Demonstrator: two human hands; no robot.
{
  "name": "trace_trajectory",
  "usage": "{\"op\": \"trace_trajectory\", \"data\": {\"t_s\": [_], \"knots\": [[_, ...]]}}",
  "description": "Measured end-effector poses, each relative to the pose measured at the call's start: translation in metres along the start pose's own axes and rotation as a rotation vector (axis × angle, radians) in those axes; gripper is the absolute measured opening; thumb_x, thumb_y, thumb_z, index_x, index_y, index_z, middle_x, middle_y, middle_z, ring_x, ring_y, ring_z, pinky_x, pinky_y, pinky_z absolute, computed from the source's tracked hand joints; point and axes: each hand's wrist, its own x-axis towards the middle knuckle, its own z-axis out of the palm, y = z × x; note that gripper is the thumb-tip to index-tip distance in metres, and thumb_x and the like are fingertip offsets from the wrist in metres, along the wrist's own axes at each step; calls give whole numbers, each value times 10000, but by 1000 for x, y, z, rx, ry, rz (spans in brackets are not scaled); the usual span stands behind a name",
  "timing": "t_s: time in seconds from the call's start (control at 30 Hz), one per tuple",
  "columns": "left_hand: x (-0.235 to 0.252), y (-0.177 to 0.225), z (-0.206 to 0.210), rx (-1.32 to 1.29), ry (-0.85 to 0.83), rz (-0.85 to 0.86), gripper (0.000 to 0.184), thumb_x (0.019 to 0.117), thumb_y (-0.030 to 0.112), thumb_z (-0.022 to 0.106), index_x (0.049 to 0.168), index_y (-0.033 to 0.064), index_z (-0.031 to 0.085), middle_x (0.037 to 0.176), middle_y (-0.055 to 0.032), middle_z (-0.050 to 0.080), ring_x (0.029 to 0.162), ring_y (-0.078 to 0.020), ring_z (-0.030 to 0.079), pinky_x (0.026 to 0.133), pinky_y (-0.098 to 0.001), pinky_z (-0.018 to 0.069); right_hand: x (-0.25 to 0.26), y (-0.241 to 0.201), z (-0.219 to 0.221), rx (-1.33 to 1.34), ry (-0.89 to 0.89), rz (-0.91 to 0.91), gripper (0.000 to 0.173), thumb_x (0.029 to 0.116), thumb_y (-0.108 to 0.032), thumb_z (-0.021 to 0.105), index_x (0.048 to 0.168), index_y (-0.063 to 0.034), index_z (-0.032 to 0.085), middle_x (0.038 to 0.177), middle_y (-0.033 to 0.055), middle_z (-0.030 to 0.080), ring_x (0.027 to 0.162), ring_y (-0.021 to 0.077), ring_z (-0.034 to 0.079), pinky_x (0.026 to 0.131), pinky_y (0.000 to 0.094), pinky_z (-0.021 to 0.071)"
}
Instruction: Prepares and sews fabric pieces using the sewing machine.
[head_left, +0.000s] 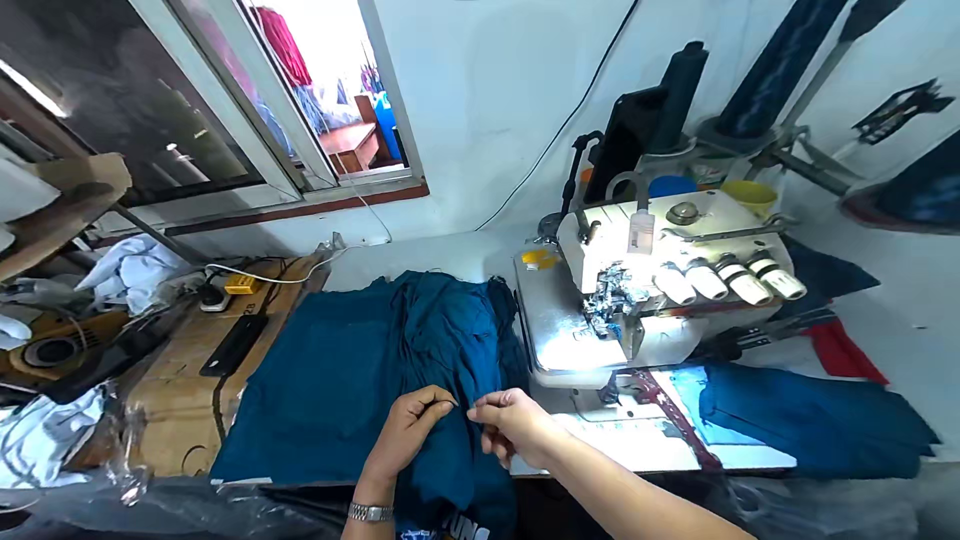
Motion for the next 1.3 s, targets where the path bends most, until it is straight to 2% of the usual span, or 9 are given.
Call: {"op": "trace_trajectory", "data": {"t_s": [0.2, 0.3, 0.37, 0.47, 0.5, 0.6, 0.8, 1.1, 1.3], "knots": [[-2, -2, -2, -67, 36, 9, 207, 1013, 126, 549, 985, 57, 742, 940, 26, 724, 881, -30, 662, 828, -215, 545, 24, -6, 12, 490, 152, -37, 122, 1054, -89, 518, 947, -45, 556, 561, -22, 483, 414, 40, 438, 413, 177, 411], [-2, -2, -2, -92, 33, 27, 207, 1013, 134, 553, 983, 67, 747, 950, 35, 727, 901, -26, 664, 844, -217, 547, 31, -3, 10, 434, 204, -177, 83, 1045, -71, 541, 991, -25, 584, 578, -20, 466, 423, 39, 410, 417, 174, 389], [-1, 8, -6, -100, -43, 60, 221, 1026, 182, 555, 984, 78, 746, 983, 35, 713, 967, -37, 649, 896, -239, 532, 35, 4, 8, 262, 294, -387, 92, 1000, -51, 618, 955, -2, 682, 656, -8, 533, 497, 38, 447, 488, 185, 409], [6, 53, -15, -68, -220, 147, 239, 1049, 222, 554, 1032, 81, 747, 1002, 15, 720, 995, -34, 649, 914, -240, 530, 35, 9, 4, 155, 300, -668, 84, 934, -42, 677, 899, -34, 754, 806, 13, 685, 732, 63, 614, 719, 249, 520], [9, 68, -17, -55, -243, 163, 235, 1056, 222, 551, 1054, 86, 743, 1006, 17, 729, 983, -22, 656, 904, -228, 536, 31, 8, 5, 174, 273, -705, 86, 931, -33, 673, 889, -34, 748, 780, 10, 684, 706, 59, 606, 693, 242, 513], [19, 86, -10, 64, -83, 102, 189, 1020, 159, 569, 1013, 88, 744, 937, 39, 724, 849, -9, 654, 789, -204, 549, 13, 4, 10, 254, 190, -695, 74, 919, 15, 659, 903, -14, 725, 754, 21, 681, 623, 49, 581, 596, 209, 495], [30, 77, 12, 155, 134, 17, 74, 955, 131, 674, 938, 109, 742, 880, 19, 670, 791, -72, 652, 722, -214, 568, 3, 8, 7, 215, 171, -686, 125, 926, -8, 628, 979, -9, 741, 783, 18, 701, 650, 48, 616, 609, 214, 523], [26, 75, 17, 150, 112, 70, 105, 974, 129, 625, 981, 86, 720, 929, 15, 714, 877, -70, 683, 832, -236, 576, 0, 9, 1, 44, 187, -754, 221, 922, -51, 624, 1109, -28, 740, 785, -7, 705, 654, 24, 613, 634, 199, 519], [19, 66, 19, 177, 115, 74, 128, 987, 135, 599, 982, 82, 715, 942, 19, 705, 904, -62, 670, 860, -231, 562, -8, 16, 11, 204, 240, -601, 288, 891, 1, 641, 1176, 39, 654, 717, -13, 623, 606, 54, 571, 585, 217, 497]]}}
